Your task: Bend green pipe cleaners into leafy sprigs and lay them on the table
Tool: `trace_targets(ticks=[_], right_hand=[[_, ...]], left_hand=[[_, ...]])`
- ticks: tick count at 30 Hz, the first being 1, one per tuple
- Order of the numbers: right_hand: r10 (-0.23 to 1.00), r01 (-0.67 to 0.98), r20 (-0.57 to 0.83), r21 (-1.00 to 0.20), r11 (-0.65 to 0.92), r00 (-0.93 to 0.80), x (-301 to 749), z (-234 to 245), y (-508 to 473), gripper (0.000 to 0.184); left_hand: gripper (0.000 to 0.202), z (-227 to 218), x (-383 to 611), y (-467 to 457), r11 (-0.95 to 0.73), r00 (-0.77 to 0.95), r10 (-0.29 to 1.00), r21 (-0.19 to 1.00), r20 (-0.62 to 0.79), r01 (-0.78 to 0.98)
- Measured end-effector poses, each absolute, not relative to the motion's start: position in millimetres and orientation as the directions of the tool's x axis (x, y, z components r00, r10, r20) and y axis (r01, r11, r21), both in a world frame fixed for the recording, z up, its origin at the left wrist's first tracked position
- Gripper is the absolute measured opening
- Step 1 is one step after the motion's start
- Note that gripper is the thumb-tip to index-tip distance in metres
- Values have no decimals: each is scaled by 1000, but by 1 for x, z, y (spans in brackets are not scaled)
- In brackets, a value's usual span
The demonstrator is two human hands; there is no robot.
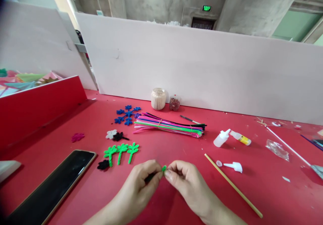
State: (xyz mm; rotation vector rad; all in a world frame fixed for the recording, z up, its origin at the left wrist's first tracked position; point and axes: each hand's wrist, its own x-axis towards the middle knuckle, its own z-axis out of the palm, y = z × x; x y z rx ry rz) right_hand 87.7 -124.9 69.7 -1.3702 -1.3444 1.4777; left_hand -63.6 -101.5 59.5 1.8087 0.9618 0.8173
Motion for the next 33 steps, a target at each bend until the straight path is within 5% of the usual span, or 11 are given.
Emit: trace_targets(ticks=[3,6,9,12,14,17,20,22,27,33], right_hand=[[959,526,161,-809,263,-232,94,76,-125,13],[781,710,482,-378,594,-397,102,76,-126,15],[638,733,546,-62,678,-544,108,75,-126,13],[565,694,529,65,717,-633,108,77,-125,16],[575,682,521,20,731,-631,105,77,-125,15],[728,676,465,-311,668,-505,98,75,-126,13],[923,592,206,-716,369,-326,94,72,-129,15],[963,466,3,-875,133,-268,92,71,-130,17],[862,121,-405,-914,-386,-306,93,75,-123,15],[941,172,-278,-954,-247,-192,94,81,-109,23]], left_hand=[[22,57,-63,-99,15,490,871,998,-47,68],[26,56,-65,-98,170,549,827,984,-116,-47],[29,56,-66,-98,240,569,808,967,-153,-82],[30,58,-67,-99,264,612,775,961,-159,-84],[29,59,-68,-99,237,630,764,969,-139,-74],[25,63,-69,-99,101,615,786,995,-65,-25],[20,67,-70,-100,-87,595,803,994,30,67],[20,69,-70,-101,-193,595,800,972,77,133],[23,66,-66,-105,-306,617,776,934,131,186],[24,54,-62,-101,92,412,910,993,-53,-75]])
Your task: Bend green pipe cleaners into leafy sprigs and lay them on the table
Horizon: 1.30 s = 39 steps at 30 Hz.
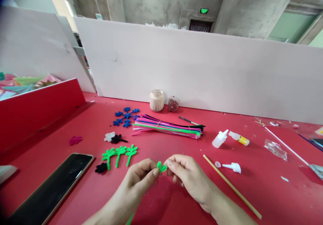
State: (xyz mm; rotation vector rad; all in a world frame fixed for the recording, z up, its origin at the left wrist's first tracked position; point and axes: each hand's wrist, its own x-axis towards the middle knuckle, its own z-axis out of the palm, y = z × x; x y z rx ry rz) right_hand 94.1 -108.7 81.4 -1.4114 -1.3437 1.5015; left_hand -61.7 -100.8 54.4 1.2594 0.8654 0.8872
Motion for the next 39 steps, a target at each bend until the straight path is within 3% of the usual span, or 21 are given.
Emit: trace_targets(ticks=[3,6,11,15,19,23,25,29,33,39], right_hand=[[982,183,-174,-971,-157,-77,94,73,-109,24],[995,194,-66,-980,-52,-68,89,64,-112,24],[992,240,11,-970,41,-128,78,60,-109,24],[994,330,44,-941,76,-105,70,57,-106,24],[976,489,213,-849,203,-38,64,52,-108,20],[929,624,364,-712,322,-64,63,49,-105,17],[954,602,291,-750,276,-76,66,51,-101,18],[981,400,66,-906,136,-185,77,56,-94,21],[969,306,45,-944,120,-242,86,57,-92,21],[948,146,-3,-988,46,-318,88,56,-93,20]], left_hand=[[23,52,-61,-99,260,415,897,941,-152,-218],[20,51,-59,-99,326,413,889,905,-196,-273],[21,51,-57,-100,311,378,900,927,-217,-208],[23,50,-57,-101,180,290,948,974,-133,-140],[23,47,-55,-104,139,234,967,975,-96,-175],[22,46,-52,-103,225,211,962,939,-171,-262],[22,46,-52,-101,287,238,946,912,-221,-292],[23,45,-54,-96,422,382,879,837,-285,-348],[19,43,-56,-95,447,417,864,813,-283,-373],[14,43,-57,-94,367,414,881,881,-228,-298]])
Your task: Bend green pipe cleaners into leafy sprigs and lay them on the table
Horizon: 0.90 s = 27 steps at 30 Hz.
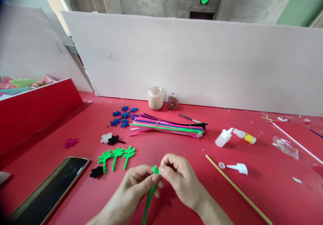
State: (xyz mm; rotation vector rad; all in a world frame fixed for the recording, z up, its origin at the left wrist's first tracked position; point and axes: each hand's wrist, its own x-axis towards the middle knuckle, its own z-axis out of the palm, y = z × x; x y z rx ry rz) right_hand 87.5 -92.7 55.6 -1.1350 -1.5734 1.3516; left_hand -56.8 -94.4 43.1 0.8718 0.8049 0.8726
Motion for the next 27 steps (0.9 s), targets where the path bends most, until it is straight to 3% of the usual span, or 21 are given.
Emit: trace_targets(ticks=[4,10,15,21,27], right_hand=[[943,51,-26,-999,-9,-331,87,54,-92,20],[948,8,-76,-997,-78,-310,86,48,-90,22],[974,28,-44,-999,-38,-221,86,46,-91,25],[973,132,-12,-991,19,-229,86,51,-92,25],[985,277,66,-955,109,-160,86,50,-91,26]], left_hand=[[12,43,-57,-94,370,441,872,875,-211,-313],[9,37,-56,-95,514,497,822,740,-279,-435],[12,41,-56,-96,511,448,835,753,-320,-415],[15,45,-58,-96,485,455,840,787,-297,-381],[7,41,-58,-95,470,344,873,786,-346,-401]])
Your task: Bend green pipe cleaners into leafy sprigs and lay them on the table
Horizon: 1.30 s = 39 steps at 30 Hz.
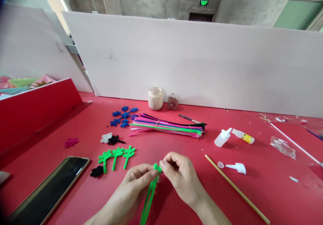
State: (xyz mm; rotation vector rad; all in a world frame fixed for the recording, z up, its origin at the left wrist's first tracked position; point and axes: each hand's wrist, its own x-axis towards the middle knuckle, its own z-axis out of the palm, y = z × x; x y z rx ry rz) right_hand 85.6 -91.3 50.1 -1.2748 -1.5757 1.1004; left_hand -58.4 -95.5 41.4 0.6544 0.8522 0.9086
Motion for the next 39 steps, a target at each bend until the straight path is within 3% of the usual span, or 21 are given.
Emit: trace_targets(ticks=[7,15,22,29,39], right_hand=[[989,197,29,-979,57,-145,84,50,-93,27],[989,311,57,-945,97,-137,79,48,-97,19],[992,219,40,-973,65,-117,80,47,-96,23],[952,153,-19,-988,29,-305,73,45,-100,22],[957,208,-6,-976,57,-292,74,43,-100,19]], left_hand=[[7,42,-58,-94,445,339,886,787,-317,-426],[12,37,-56,-96,421,380,887,796,-262,-435],[3,44,-57,-96,475,343,877,706,-335,-525],[6,40,-60,-90,402,277,915,731,-294,-552],[11,41,-60,-89,416,226,908,705,-352,-574]])
